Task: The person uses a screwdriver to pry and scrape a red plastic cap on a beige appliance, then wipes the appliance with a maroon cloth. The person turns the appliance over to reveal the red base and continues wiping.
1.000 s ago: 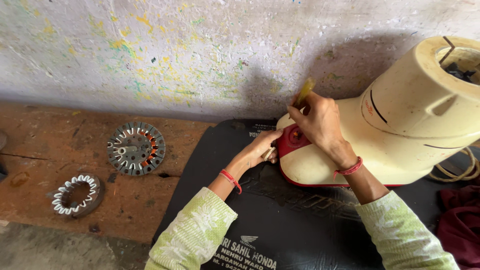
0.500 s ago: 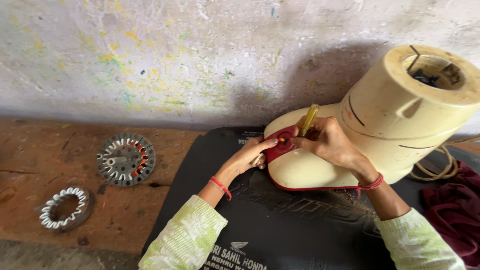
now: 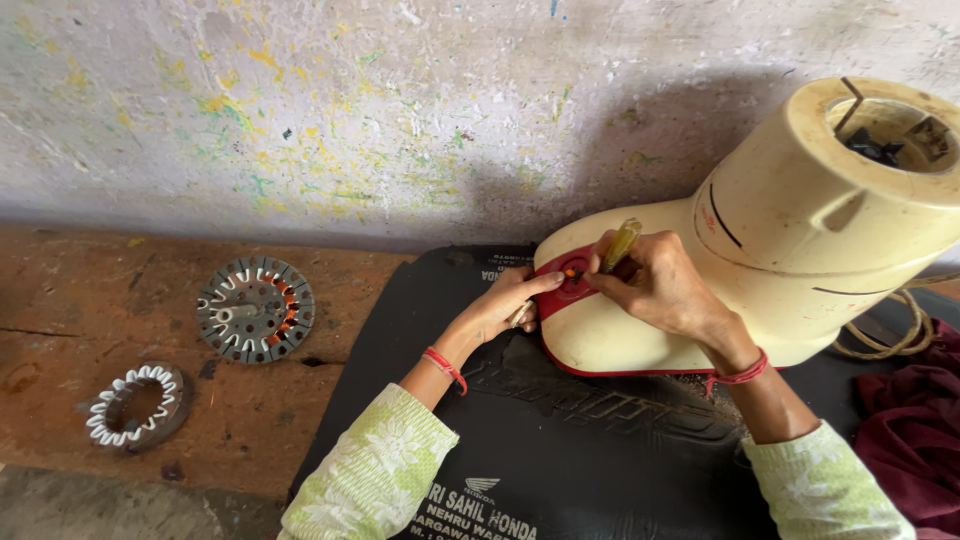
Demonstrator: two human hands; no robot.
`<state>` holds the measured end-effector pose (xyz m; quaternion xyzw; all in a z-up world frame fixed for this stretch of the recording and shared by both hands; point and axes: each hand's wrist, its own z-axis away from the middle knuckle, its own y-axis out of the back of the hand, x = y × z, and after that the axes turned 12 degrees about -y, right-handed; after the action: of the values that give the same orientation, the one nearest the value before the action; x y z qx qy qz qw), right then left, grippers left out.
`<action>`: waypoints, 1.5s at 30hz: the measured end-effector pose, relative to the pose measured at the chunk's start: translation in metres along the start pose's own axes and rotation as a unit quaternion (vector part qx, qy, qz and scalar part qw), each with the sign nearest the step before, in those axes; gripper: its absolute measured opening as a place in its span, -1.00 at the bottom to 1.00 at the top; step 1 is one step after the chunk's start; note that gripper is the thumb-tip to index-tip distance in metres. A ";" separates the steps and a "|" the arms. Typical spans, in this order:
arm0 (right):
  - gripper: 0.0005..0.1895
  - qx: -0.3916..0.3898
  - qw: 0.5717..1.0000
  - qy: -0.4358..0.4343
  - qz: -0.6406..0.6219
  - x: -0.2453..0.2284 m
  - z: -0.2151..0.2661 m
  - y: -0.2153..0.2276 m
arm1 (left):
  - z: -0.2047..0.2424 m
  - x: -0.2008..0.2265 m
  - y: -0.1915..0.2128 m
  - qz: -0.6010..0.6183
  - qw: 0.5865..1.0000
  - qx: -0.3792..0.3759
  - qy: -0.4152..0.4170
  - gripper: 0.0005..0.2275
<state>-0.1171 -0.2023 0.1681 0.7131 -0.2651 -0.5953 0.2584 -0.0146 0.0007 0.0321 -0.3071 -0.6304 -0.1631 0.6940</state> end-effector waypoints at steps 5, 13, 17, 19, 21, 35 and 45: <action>-0.95 -0.022 0.992 0.121 0.002 -0.005 -0.001 -0.005 | -0.002 -0.001 -0.001 0.005 1.000 -0.002 0.000 -0.45; -0.89 -0.036 0.985 0.140 0.089 -0.013 -0.003 -0.019 | -0.003 -0.007 0.002 -0.003 1.000 -0.003 -0.006 -0.47; -0.90 -0.023 0.997 0.062 0.046 -0.017 -0.001 -0.011 | -0.002 -0.004 0.002 0.001 1.000 0.006 -0.002 -0.50; -0.89 -0.018 0.998 0.046 0.044 -0.018 -0.002 -0.012 | -0.002 -0.004 0.005 0.006 1.000 0.003 -0.005 -0.54; -0.87 -0.014 0.997 0.040 0.071 -0.018 -0.001 -0.014 | -0.003 -0.009 0.004 0.005 1.000 -0.004 -0.003 -0.59; -0.92 -0.047 0.979 0.080 0.183 -0.012 -0.019 -0.031 | -0.010 -0.018 0.007 0.058 0.998 0.020 0.029 -0.63; -0.84 0.240 0.969 0.049 0.035 0.026 -0.027 -0.009 | 0.001 0.001 0.000 0.006 1.000 -0.004 -0.005 -0.46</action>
<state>-0.0861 -0.2116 0.1476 0.7730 -0.4116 -0.4694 0.1133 -0.0156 0.0011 0.0329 -0.3145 -0.6311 -0.1600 0.6908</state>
